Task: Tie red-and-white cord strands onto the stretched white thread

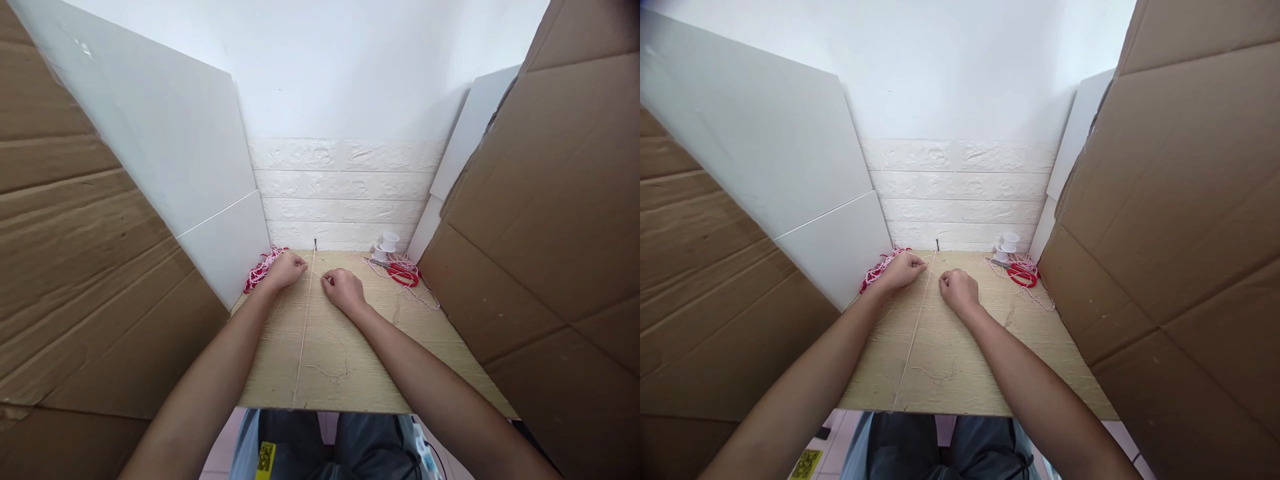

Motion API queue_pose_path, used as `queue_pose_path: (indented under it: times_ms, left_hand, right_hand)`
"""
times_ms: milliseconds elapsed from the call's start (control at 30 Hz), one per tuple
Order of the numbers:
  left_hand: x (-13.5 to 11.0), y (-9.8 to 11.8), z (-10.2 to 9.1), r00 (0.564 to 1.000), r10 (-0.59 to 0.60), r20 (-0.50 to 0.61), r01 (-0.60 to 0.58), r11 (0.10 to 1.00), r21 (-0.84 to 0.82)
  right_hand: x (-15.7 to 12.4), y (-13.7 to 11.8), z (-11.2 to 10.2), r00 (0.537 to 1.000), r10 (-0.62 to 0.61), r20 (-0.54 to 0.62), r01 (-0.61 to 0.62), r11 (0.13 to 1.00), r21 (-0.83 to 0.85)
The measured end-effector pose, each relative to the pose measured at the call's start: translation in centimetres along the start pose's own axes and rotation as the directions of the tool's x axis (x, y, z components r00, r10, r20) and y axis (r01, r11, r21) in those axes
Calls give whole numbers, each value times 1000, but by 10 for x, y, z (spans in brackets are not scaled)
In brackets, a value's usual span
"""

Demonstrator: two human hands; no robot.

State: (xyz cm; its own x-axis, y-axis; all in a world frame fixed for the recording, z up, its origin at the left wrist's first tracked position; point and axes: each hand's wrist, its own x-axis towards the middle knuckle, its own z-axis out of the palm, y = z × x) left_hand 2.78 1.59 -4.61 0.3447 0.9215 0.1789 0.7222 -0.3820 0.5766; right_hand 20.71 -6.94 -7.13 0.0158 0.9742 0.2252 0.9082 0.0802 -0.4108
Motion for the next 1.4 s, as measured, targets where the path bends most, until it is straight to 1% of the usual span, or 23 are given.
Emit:
queue_pose_path:
  times_ms: [133,300,433,633,767,867,1100,1267,1400]
  left_hand:
    - [2,-4,3,998,58,5,-58,998,4]
    - [4,-9,7,990,130,48,-131,991,26]
    - [3,-8,9,988,149,48,-151,988,44]
    - [0,-2,10,982,151,114,-155,987,29]
    - [-1,-3,13,977,166,135,-171,985,25]
    - [0,-4,20,985,140,99,-146,987,59]
    - [0,-1,36,999,39,10,-40,978,206]
    - [-1,2,40,1000,-4,-22,10,964,267]
    - [-1,3,41,1000,-5,-30,13,961,278]
  right_hand:
    - [0,0,-1,1000,-3,4,3,1000,-2]
    - [0,0,0,1000,-2,8,2,1000,2]
    - [0,1,0,1000,-5,2,5,1000,4]
    - [-1,1,-1,1000,-1,0,1,1000,11]
    - [0,2,0,1000,-4,-14,4,1000,26]
    - [0,2,0,1000,8,-7,-8,999,34]
    - [0,1,-1,1000,23,0,-23,999,47]
    - [0,1,-1,999,36,13,-37,998,51]
    - [0,1,0,999,40,15,-40,997,63]
